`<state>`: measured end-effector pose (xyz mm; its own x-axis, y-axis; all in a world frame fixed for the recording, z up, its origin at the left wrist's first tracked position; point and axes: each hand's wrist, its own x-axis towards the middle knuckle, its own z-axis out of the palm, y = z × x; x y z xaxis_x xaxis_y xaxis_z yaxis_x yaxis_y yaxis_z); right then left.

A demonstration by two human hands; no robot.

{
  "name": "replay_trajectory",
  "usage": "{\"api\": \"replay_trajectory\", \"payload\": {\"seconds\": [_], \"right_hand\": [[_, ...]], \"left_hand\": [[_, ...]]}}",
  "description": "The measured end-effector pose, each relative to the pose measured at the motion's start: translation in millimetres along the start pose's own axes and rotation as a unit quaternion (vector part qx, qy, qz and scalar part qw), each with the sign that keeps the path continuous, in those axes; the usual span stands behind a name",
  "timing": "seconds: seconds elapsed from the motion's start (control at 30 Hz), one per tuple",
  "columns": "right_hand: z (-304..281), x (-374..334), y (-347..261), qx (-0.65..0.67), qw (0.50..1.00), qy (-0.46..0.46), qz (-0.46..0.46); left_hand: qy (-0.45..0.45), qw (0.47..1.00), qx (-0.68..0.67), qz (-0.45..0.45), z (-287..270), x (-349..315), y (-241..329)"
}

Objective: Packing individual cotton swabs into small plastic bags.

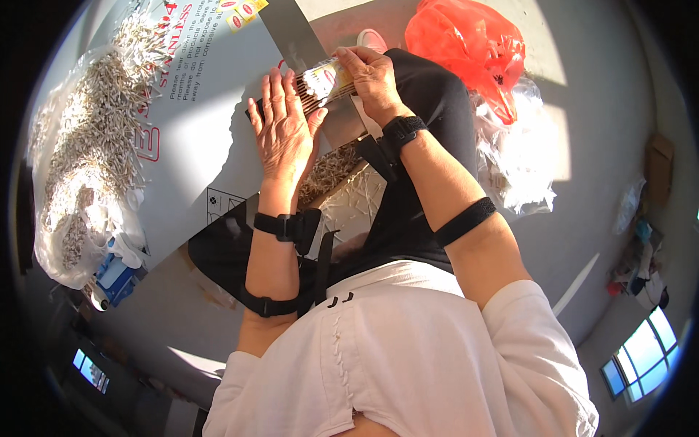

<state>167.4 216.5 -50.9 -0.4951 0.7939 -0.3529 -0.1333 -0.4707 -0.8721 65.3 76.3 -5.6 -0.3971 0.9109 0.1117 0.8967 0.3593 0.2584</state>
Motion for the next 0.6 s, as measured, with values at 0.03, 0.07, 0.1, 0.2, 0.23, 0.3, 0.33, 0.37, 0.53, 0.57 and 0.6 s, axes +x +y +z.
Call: {"api": "replay_trajectory", "payload": {"seconds": [0.03, 0.07, 0.1, 0.2, 0.23, 0.3, 0.33, 0.37, 0.53, 0.57, 0.6], "right_hand": [[1.5, 0.0, 0.3, 0.020, 1.000, -0.006, 0.009], [2.1, -0.7, 0.1, 0.019, 1.000, -0.008, 0.010], [2.2, -1.6, -0.3, 0.031, 0.999, -0.005, 0.015], [8.1, -2.9, -1.9, 0.051, 0.998, 0.000, 0.029], [7.6, -2.8, -1.8, 0.056, 0.998, 0.008, 0.036], [7.1, -2.5, -1.4, 0.053, 0.998, 0.006, 0.036], [6.6, -1.9, -2.2, 0.051, 0.998, 0.006, 0.036], [5.8, -2.0, -2.8, 0.050, 0.998, 0.006, 0.035], [7.1, -3.5, -3.3, 0.035, 0.999, 0.011, 0.016], [8.7, -4.3, -3.7, 0.035, 0.999, 0.011, 0.017], [10.3, -6.0, -3.9, 0.021, 1.000, 0.021, 0.002]], "left_hand": [[-0.003, 1.000, 0.002, 0.000, -0.2, -1.2, -1.4], [-0.005, 1.000, 0.003, 0.001, -0.2, -2.0, -2.3], [-0.005, 1.000, 0.003, -0.002, 0.6, -2.2, -1.9], [0.002, 1.000, -0.022, 0.002, 3.4, 0.1, 1.9], [0.012, 1.000, -0.026, 0.004, 5.9, 2.4, 5.3], [0.021, 0.999, -0.030, 0.003, 9.2, 4.7, 9.9], [0.021, 0.999, -0.031, 0.003, 9.3, 5.2, 10.4], [0.029, 0.998, -0.063, -0.001, 9.2, 5.2, 10.3], [0.153, 0.890, -0.426, -0.052, 11.9, 13.7, 4.7], [0.153, 0.890, -0.426, -0.052, 13.4, 15.2, 5.8], [0.166, 0.874, -0.451, -0.076, 15.0, 16.4, 7.6]]}}
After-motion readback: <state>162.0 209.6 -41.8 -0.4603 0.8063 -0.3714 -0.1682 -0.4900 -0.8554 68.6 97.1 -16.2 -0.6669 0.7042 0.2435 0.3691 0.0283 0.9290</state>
